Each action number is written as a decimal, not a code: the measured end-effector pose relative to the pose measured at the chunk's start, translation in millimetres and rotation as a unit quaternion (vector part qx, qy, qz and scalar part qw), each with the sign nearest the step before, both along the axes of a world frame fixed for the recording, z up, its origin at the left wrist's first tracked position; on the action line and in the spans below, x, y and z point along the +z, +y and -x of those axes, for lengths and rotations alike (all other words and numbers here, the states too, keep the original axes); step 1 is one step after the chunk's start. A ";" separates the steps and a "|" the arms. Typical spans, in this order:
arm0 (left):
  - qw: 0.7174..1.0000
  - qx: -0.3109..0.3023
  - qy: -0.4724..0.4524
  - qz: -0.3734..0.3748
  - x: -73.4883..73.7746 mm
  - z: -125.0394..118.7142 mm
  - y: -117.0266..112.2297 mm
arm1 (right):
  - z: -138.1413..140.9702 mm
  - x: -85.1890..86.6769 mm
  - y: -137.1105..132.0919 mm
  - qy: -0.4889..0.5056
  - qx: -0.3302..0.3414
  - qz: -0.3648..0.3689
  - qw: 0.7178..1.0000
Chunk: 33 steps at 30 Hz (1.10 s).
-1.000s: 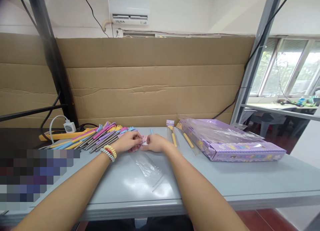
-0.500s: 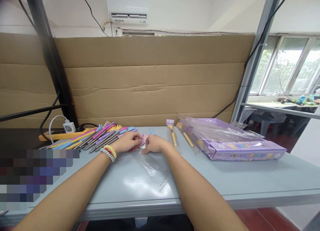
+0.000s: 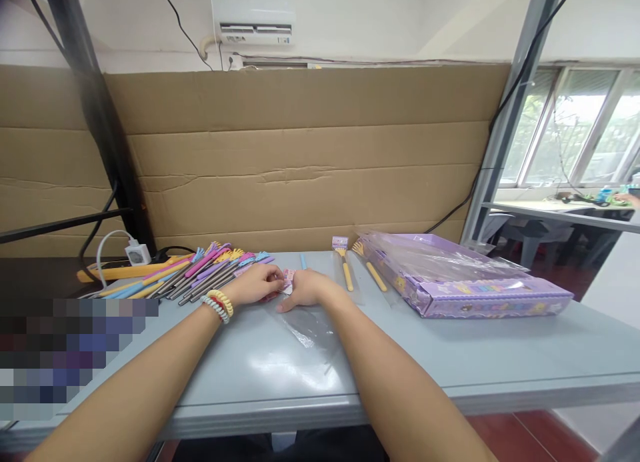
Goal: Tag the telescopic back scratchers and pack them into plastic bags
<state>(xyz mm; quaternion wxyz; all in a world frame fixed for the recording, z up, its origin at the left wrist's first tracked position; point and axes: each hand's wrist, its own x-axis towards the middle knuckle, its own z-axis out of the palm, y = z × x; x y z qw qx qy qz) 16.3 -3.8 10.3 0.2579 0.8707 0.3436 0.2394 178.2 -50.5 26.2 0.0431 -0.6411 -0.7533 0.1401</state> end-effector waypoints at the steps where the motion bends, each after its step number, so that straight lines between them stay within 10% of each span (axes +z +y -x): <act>1: 1.000 0.000 0.001 -0.003 -0.4 0.0 0.4 | -0.6 -1.4 1.6 0.012 0.008 0.003 1.000; 33: 0.996 0.005 0.071 -0.062 6.0 -1.0 -5.3 | 2.0 3.5 -4.3 0.250 0.106 0.119 0.955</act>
